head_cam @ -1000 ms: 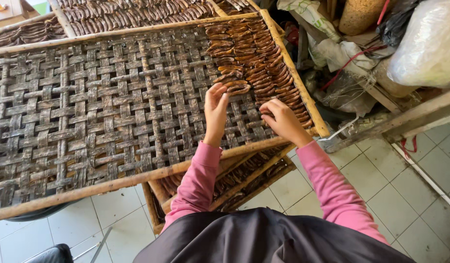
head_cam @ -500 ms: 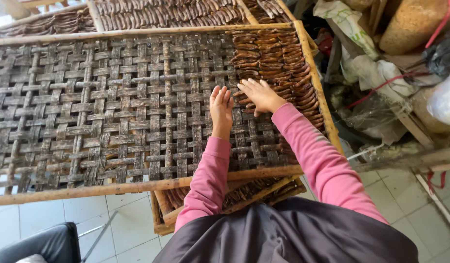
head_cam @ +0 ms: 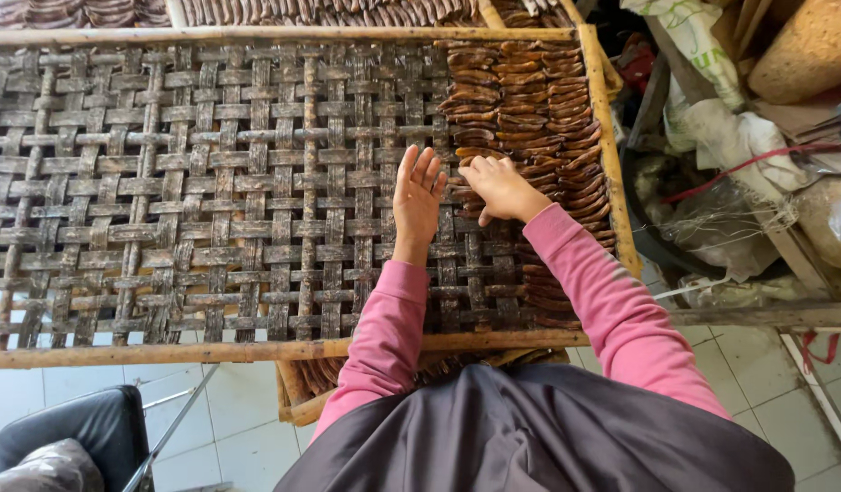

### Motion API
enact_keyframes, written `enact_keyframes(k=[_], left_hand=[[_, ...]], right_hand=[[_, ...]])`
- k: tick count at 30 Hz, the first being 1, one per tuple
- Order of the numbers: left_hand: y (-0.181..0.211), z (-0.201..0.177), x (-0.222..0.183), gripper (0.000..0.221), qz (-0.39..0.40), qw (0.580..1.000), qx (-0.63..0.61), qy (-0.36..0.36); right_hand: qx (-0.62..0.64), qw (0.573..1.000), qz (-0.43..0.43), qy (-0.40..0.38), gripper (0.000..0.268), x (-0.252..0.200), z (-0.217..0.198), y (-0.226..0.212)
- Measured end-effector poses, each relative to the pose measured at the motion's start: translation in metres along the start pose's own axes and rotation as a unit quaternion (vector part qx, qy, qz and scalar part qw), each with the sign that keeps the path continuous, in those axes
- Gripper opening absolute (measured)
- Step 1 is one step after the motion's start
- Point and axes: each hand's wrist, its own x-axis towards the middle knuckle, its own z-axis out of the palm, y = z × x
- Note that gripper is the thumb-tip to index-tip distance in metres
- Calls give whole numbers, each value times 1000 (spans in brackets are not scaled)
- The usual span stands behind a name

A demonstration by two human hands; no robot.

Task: The person picks up dried banana slices from a woven bamboo tray by hand and places them into a clear plastic bag resting on a chair.

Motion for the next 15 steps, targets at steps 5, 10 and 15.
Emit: enact_keyframes(k=[5,10,15], left_hand=[[-1,-2,-5,58,-18,998,-66,16],[-1,-2,-10,58,-13,998,-52,23],[1,6,-14,66,-44,998,-19,32]], right_hand=[[6,996,-43,75,60,-20,5,-4],[5,995,-55,81,40,-42,10,-15],[253,959,-15,123,38,-46,-36,-31]])
